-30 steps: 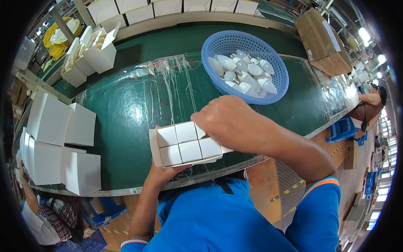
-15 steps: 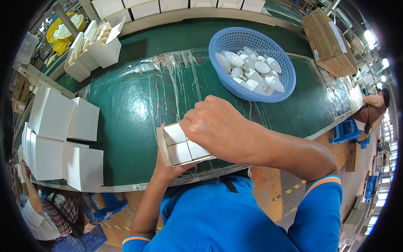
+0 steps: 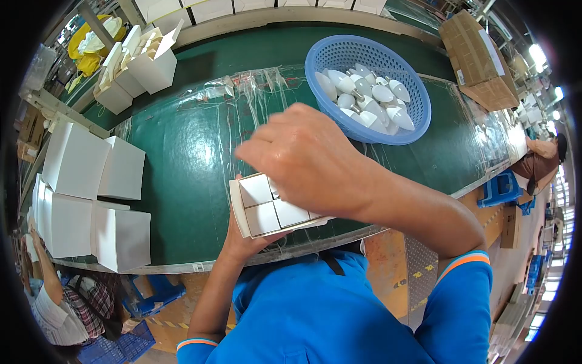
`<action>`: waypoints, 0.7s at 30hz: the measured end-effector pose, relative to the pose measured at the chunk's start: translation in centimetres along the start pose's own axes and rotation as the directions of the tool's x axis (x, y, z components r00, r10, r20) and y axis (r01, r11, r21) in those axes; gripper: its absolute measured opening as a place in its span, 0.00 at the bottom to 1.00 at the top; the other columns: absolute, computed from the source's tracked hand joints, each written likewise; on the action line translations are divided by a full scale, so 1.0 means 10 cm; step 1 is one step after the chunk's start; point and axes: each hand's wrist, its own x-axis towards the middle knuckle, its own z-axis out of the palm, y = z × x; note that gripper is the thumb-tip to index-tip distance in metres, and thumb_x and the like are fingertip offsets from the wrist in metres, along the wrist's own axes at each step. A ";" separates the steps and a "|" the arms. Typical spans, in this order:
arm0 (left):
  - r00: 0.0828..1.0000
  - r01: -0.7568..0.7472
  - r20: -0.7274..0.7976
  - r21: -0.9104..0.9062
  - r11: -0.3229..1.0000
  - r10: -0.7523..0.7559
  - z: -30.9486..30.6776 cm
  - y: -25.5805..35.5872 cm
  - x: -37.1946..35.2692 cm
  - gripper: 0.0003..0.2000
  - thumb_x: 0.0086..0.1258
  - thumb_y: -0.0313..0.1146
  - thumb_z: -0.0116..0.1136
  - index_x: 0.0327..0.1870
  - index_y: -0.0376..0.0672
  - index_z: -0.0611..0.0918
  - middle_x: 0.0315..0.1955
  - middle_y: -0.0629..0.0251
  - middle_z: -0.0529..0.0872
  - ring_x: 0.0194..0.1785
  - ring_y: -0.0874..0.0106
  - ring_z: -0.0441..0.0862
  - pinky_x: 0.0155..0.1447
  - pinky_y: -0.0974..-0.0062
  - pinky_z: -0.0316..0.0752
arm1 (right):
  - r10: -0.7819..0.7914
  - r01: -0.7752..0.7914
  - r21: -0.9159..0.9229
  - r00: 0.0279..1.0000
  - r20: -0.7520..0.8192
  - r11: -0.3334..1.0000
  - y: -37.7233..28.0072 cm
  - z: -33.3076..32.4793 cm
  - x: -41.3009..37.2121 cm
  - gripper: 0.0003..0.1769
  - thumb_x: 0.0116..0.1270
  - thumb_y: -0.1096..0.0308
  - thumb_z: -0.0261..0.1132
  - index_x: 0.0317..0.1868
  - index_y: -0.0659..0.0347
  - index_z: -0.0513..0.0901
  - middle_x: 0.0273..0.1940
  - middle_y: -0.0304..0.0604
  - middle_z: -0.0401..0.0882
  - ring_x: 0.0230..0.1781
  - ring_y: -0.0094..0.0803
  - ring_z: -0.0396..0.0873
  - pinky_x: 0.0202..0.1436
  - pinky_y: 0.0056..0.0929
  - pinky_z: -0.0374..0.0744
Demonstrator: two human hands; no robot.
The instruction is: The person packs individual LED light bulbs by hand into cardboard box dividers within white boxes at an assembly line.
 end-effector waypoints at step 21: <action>1.000 0.024 0.001 0.028 0.999 -0.024 0.00 0.03 0.04 0.64 0.43 0.53 0.81 0.73 0.29 0.48 0.65 0.42 0.64 0.66 0.45 0.66 0.68 0.49 0.62 | -0.073 0.142 -0.191 0.942 0.329 0.971 -0.26 0.23 0.02 0.06 0.49 0.69 0.66 0.27 0.61 0.80 0.24 0.41 0.80 0.30 0.32 0.78 0.37 0.31 0.70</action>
